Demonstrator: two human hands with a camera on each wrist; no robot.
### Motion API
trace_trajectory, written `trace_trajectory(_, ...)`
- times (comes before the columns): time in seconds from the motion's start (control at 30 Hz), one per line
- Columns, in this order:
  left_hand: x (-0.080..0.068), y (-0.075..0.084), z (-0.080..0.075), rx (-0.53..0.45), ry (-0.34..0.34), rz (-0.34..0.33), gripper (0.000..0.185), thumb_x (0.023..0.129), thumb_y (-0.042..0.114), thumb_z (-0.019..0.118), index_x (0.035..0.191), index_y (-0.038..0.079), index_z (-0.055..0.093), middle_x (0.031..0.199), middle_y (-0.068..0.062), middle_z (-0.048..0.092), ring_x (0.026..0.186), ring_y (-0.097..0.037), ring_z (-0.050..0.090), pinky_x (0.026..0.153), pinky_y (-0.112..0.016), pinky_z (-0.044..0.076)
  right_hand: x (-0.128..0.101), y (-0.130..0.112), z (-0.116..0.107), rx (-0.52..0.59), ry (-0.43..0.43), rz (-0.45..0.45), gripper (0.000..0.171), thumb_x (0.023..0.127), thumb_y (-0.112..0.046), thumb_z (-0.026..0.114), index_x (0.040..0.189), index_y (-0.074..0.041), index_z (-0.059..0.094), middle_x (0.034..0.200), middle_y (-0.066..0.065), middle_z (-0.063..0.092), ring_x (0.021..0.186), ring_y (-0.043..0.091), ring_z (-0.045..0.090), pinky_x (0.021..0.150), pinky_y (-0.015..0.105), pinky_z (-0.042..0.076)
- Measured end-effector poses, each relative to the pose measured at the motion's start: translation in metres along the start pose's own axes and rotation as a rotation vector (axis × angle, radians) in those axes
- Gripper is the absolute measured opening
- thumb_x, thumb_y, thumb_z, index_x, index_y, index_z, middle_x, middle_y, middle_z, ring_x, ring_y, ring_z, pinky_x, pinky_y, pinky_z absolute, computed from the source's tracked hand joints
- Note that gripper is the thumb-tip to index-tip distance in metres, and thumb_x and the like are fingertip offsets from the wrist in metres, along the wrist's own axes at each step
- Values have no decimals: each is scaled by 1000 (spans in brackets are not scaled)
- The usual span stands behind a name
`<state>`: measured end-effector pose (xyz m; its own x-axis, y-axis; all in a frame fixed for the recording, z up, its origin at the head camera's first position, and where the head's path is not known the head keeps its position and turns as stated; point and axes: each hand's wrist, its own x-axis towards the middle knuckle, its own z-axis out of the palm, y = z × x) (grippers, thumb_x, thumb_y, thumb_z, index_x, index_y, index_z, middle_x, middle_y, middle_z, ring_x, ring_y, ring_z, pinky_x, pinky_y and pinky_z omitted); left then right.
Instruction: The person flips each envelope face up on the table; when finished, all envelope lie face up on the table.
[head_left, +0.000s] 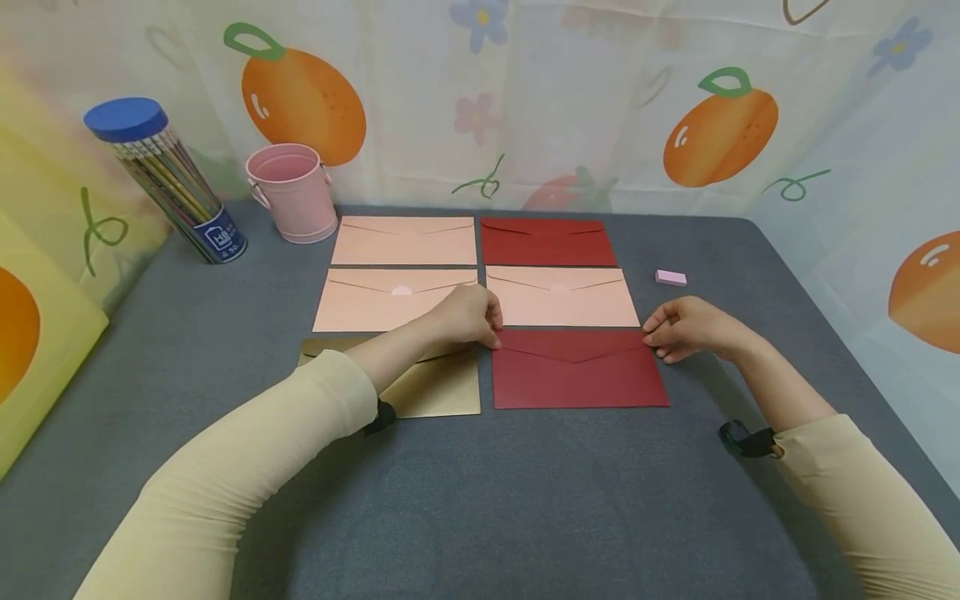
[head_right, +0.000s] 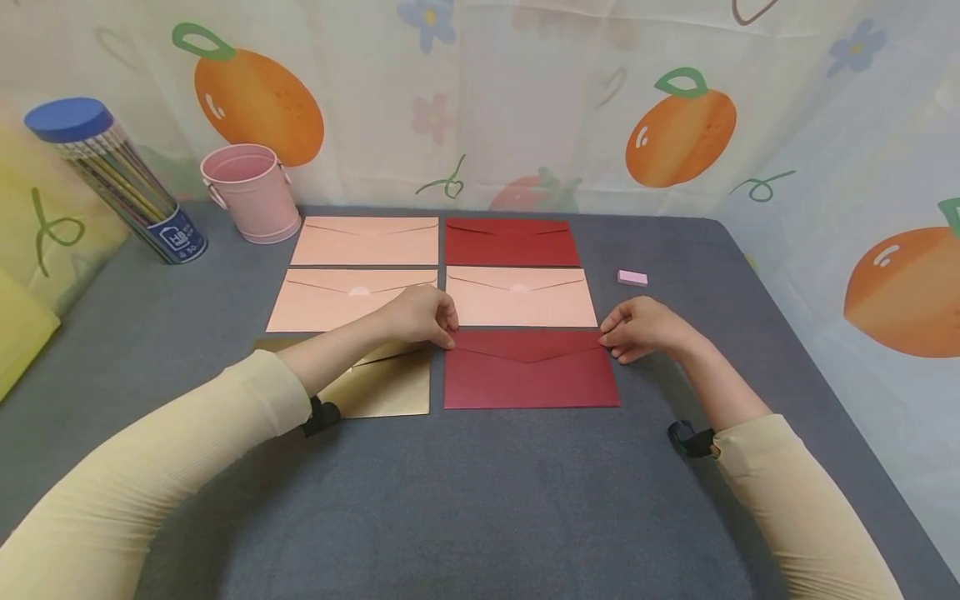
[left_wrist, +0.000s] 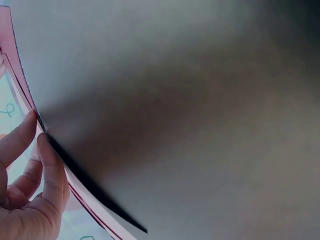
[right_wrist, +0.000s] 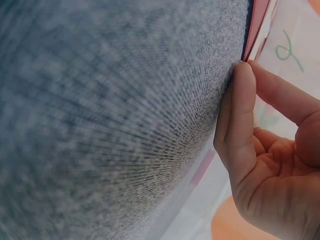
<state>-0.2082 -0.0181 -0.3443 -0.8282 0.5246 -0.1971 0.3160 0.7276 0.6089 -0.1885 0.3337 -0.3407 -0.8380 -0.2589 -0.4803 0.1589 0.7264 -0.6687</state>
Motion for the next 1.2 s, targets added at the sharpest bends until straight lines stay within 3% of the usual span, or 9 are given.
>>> trace_trajectory(0.37,-1,-1,3,-9,21,10,18,76,9,81,88,4,69,77,-1,62,78,-14,53,68,-21,41,0,0,1,29,22,-2,38,92,-11,66,119,9,47,87,4,63,68,8,64,67,27,61)
trace_trajectory(0.7,-7,0,-1,-46,39,36,15,79,10,77,89,5,68,81,-5,68,78,-13,58,69,-20,43,0,-1,1,20,52,25,35,99,-17,58,121,7,45,91,7,65,72,11,66,68,31,62)
trace_trajectory(0.93,-12,-5,-11,-85,112,41,11,87,9,64,96,4,66,89,-8,68,78,-15,60,70,-22,47,-3,-7,-2,-41,173,10,33,98,-19,59,119,6,49,99,15,68,74,13,67,68,32,63)
trace_trajectory(1.2,-20,-22,-28,-128,255,18,26,90,11,59,114,1,63,116,-14,67,106,-28,64,92,-38,53,-5,-18,0,-61,361,-56,34,98,-18,60,122,4,51,113,25,64,78,13,70,71,33,63)
